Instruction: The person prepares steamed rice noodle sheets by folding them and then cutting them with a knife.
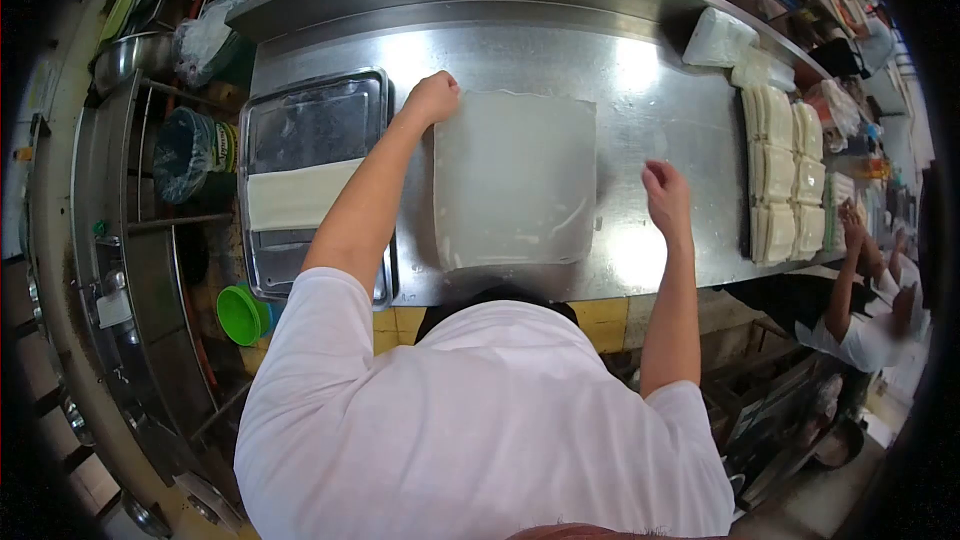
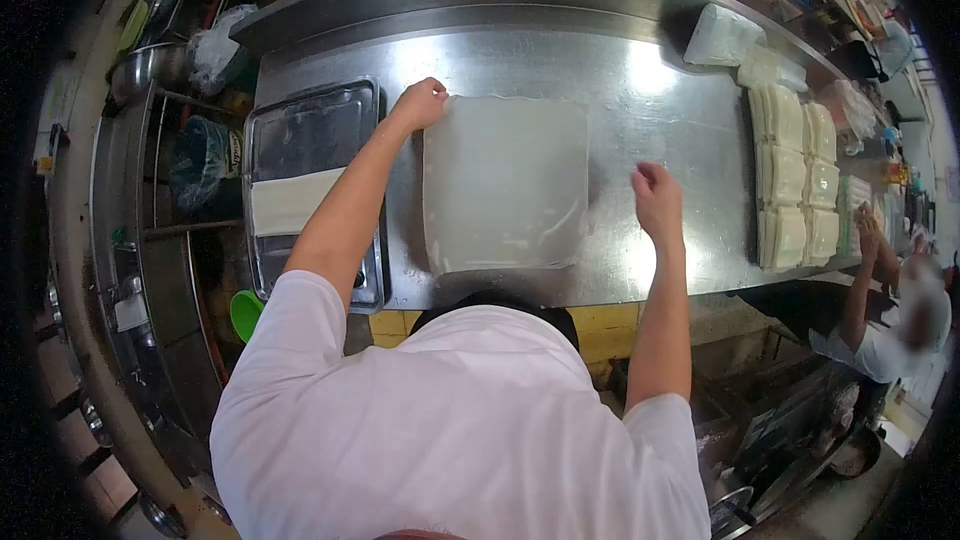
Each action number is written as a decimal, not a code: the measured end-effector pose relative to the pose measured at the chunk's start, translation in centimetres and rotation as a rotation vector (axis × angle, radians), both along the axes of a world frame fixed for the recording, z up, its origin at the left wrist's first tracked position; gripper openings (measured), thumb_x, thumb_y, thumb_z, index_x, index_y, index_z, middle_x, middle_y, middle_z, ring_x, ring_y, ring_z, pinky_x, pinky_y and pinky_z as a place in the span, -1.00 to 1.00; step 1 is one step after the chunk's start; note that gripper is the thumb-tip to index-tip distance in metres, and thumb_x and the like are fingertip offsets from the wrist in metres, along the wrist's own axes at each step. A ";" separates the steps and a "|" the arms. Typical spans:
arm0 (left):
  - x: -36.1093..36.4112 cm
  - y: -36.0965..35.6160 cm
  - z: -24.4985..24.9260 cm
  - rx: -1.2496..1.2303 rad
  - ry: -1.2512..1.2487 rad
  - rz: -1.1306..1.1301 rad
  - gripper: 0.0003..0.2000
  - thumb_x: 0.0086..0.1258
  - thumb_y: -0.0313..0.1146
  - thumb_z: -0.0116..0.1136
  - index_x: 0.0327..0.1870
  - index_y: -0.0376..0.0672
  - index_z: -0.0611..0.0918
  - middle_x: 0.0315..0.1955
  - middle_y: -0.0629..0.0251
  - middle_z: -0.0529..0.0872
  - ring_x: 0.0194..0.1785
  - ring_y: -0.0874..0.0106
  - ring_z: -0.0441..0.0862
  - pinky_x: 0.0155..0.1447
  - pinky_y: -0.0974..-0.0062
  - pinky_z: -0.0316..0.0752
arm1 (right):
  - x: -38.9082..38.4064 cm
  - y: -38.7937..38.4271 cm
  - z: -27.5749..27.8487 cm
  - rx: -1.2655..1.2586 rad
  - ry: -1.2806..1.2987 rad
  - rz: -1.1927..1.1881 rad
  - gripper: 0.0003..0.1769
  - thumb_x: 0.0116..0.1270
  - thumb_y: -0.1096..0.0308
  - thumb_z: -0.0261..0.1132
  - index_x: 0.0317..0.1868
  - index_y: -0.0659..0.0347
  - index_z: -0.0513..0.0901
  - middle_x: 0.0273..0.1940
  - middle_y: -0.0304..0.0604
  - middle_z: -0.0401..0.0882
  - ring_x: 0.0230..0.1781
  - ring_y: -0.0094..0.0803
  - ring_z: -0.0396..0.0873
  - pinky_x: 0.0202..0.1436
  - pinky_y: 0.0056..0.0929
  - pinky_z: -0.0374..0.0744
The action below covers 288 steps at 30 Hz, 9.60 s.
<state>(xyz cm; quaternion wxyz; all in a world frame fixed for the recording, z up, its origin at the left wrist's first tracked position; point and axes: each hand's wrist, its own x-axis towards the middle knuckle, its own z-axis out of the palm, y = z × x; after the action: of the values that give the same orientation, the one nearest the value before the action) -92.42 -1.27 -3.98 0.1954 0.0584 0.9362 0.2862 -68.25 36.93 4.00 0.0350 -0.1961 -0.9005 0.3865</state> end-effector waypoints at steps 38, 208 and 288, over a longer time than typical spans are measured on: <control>-0.3 -1.4 2.3 -0.042 -0.058 -0.108 -0.73 0.19 -0.15 0.47 -0.24 -0.15 0.80 -0.31 0.15 0.82 -0.20 0.26 0.76 -0.04 0.31 0.60 | -18.4 -2.7 -2.8 0.413 -0.378 0.718 -0.88 0.12 0.42 0.37 -0.34 0.29 0.69 -0.32 0.07 0.71 -0.24 0.02 0.66 -0.09 -0.14 0.61; 31.9 0.4 2.4 -0.110 0.325 0.250 -0.66 0.58 -0.11 -0.06 -0.18 -0.24 0.57 -0.35 -0.24 0.71 -0.21 -0.27 0.65 -0.10 -0.18 0.48 | 23.7 -9.5 -3.4 -0.309 -0.046 0.118 -0.70 0.31 0.40 0.36 0.00 0.38 0.68 -0.17 0.05 0.75 -0.19 -0.21 0.72 -0.04 -0.31 0.65; 13.3 -43.2 2.4 0.012 0.199 0.453 -0.69 0.51 -0.09 0.07 -0.04 -0.12 0.68 -0.17 -0.07 0.76 -0.04 -0.13 0.67 0.02 -0.05 0.52 | -7.0 -46.5 -4.3 -1.019 -0.329 0.011 -0.65 0.42 0.61 0.19 0.19 0.48 0.57 -0.01 -0.01 0.68 -0.12 -0.31 0.71 -0.08 -0.36 0.69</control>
<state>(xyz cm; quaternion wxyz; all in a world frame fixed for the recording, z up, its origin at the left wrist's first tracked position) -79.12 -44.50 -1.56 0.0326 -0.1239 0.9384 0.3209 -75.29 -9.58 -0.31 -0.2084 -0.2416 -0.5934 0.7389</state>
